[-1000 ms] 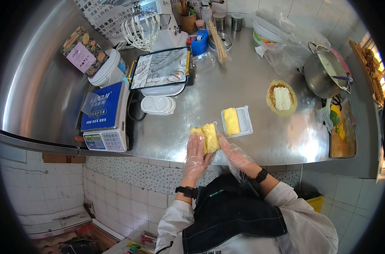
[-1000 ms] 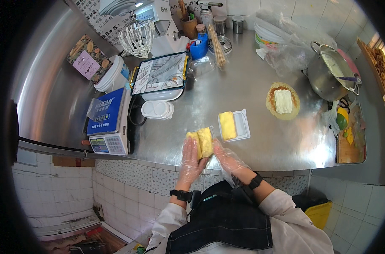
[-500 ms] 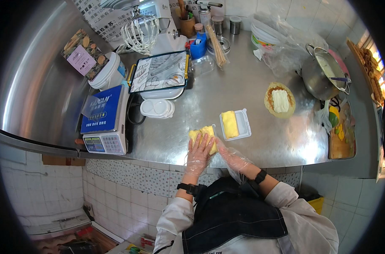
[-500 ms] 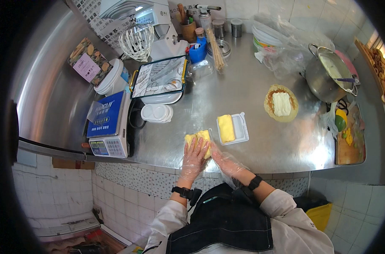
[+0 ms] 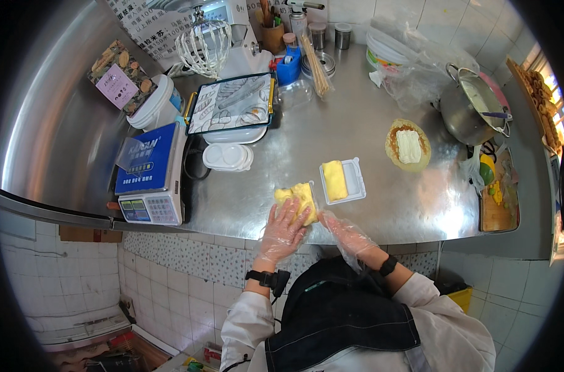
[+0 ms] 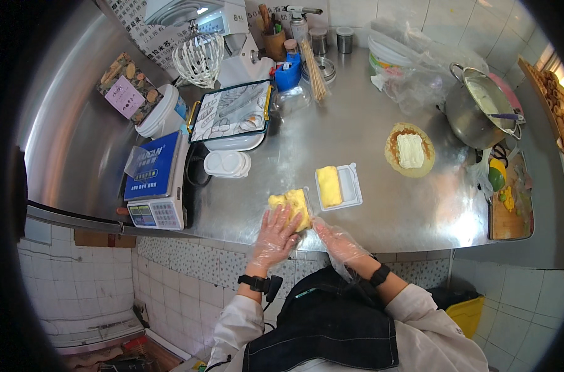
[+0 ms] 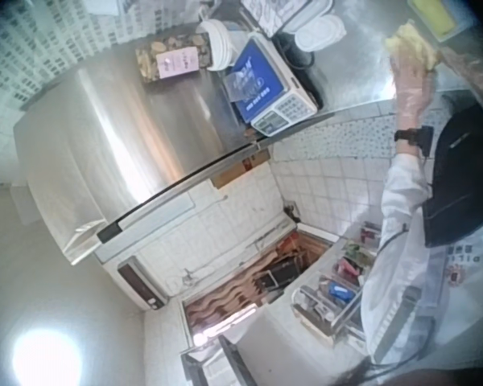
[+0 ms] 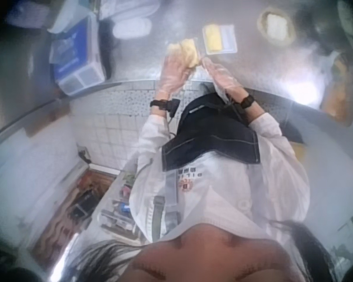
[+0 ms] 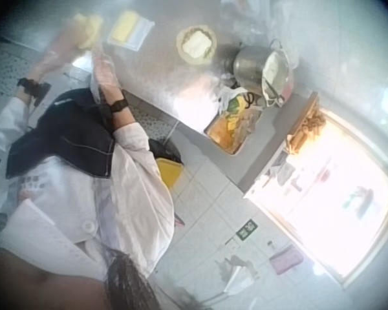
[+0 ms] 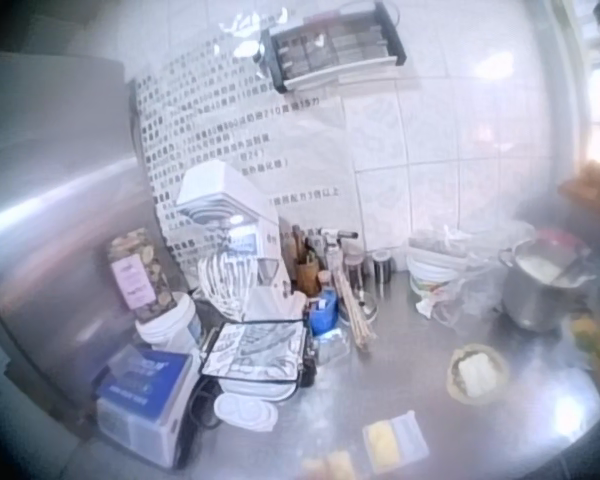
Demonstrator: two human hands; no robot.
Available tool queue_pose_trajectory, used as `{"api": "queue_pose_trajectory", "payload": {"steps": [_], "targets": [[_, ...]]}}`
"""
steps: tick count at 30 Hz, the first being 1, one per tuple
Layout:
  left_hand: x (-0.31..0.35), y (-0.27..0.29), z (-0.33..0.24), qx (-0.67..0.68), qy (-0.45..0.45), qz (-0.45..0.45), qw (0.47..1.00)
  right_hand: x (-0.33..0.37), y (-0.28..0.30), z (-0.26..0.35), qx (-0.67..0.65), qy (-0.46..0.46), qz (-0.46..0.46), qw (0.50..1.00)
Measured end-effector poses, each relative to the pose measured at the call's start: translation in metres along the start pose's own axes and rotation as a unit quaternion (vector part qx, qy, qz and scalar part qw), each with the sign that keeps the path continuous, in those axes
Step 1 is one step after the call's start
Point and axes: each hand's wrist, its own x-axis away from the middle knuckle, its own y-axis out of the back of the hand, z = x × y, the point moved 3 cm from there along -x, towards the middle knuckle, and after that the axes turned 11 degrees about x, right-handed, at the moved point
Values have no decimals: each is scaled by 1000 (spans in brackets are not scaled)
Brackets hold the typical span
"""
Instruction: The person prepares crepes by chopping fruit, spreading cream, and rolling the crepes. They add chocolate sprinkles to one crepe and roll it into a cylinder, then place it on a tray.
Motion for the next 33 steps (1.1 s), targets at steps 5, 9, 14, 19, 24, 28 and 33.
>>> {"api": "queue_pose_trajectory", "payload": {"steps": [5,9,14,19,24,28,33], "targets": [[-6,-9,-2,-16,-10,34,999,0,-4,4,77,-47,9,996],[1,-8,-6,-32,10,58,998,5,0,21,125,17,1,992],[17,-13,-19,-47,-5,56,997,-21,12,60,273,193,-91,938],[23,-22,-25,-48,-13,64,997,-88,14,89,407,216,-60,885],[31,-17,-17,16,103,-32,994,-120,19,94,476,96,21,874],[35,-16,9,369,262,-178,874,-130,13,85,508,59,54,857],[30,-22,8,372,228,-144,888,-137,2,74,500,108,25,859]]}}
